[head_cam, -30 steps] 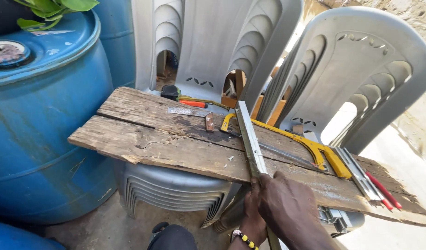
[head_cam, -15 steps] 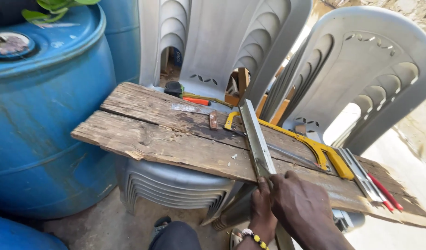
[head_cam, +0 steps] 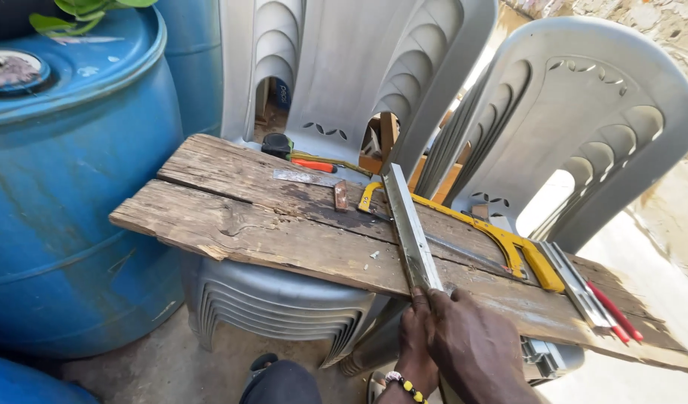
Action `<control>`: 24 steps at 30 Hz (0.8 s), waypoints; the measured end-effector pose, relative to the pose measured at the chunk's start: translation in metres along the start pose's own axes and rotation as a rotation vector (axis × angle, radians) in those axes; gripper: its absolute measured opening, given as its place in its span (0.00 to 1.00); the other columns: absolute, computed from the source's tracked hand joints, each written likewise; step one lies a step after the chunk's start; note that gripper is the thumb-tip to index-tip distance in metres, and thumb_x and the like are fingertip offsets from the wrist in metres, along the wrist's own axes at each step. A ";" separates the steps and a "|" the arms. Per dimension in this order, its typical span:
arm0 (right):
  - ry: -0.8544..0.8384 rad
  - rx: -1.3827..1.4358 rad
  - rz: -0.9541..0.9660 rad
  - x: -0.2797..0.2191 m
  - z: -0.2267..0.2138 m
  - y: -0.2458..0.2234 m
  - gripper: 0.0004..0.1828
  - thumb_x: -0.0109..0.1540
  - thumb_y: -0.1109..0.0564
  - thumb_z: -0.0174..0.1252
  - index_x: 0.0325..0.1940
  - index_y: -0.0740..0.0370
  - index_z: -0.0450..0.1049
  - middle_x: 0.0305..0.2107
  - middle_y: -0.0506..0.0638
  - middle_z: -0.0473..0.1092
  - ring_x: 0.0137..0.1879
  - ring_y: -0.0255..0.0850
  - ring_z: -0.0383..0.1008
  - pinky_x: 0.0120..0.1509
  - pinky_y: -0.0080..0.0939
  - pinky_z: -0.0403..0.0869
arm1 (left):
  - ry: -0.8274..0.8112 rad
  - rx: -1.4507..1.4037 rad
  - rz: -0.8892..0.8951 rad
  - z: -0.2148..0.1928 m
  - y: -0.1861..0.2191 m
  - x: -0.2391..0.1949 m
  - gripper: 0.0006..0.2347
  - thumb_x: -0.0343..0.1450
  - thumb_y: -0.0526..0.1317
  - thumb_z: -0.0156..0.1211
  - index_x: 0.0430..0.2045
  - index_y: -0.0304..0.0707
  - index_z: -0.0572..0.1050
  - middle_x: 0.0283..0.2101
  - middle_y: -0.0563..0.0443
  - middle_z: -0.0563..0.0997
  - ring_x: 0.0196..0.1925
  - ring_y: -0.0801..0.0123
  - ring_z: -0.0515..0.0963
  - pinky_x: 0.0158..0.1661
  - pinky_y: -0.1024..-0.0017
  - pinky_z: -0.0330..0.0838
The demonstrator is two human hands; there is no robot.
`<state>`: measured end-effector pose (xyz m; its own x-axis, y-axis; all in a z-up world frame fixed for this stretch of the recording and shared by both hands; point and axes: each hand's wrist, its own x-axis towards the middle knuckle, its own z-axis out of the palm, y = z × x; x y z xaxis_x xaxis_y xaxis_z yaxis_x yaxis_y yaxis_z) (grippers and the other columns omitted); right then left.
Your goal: The person uses a hacksaw to cut a long, thin metal profile on a wooden plank. After cutting, the person uses a green-handled screwdriver to pry and separate the two pieces of the metal profile.
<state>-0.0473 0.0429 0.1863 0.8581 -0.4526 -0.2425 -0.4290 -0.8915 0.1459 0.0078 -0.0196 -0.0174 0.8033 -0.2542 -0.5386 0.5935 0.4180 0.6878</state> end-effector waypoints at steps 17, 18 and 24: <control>0.150 0.095 -0.133 0.056 0.024 0.009 0.15 0.70 0.42 0.54 0.45 0.50 0.80 0.31 0.43 0.75 0.32 0.36 0.74 0.34 0.36 0.78 | 0.328 1.514 1.198 -0.016 -0.083 0.116 0.14 0.77 0.35 0.49 0.56 0.40 0.75 0.53 0.41 0.78 0.51 0.61 0.82 0.35 0.72 0.82; 0.170 0.095 -0.125 0.049 0.012 0.011 0.15 0.70 0.42 0.54 0.45 0.50 0.80 0.31 0.43 0.75 0.32 0.36 0.74 0.34 0.36 0.78 | 0.326 1.503 1.221 -0.008 -0.074 0.107 0.14 0.77 0.35 0.49 0.56 0.40 0.75 0.53 0.41 0.78 0.51 0.61 0.82 0.35 0.72 0.82; -0.109 -0.016 -0.046 0.019 -0.007 -0.006 0.22 0.72 0.31 0.42 0.51 0.36 0.79 0.44 0.38 0.77 0.55 0.41 0.81 0.53 0.46 0.81 | 0.647 1.847 1.560 -0.037 -0.068 0.027 0.23 0.74 0.32 0.40 0.66 0.24 0.70 0.67 0.24 0.72 0.69 0.35 0.72 0.53 0.55 0.69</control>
<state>-0.0268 0.0403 0.1873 0.8404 -0.4120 -0.3521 -0.3848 -0.9111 0.1477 -0.0123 -0.0224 -0.0970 0.6028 -0.3349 0.7242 -0.3902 -0.9154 -0.0986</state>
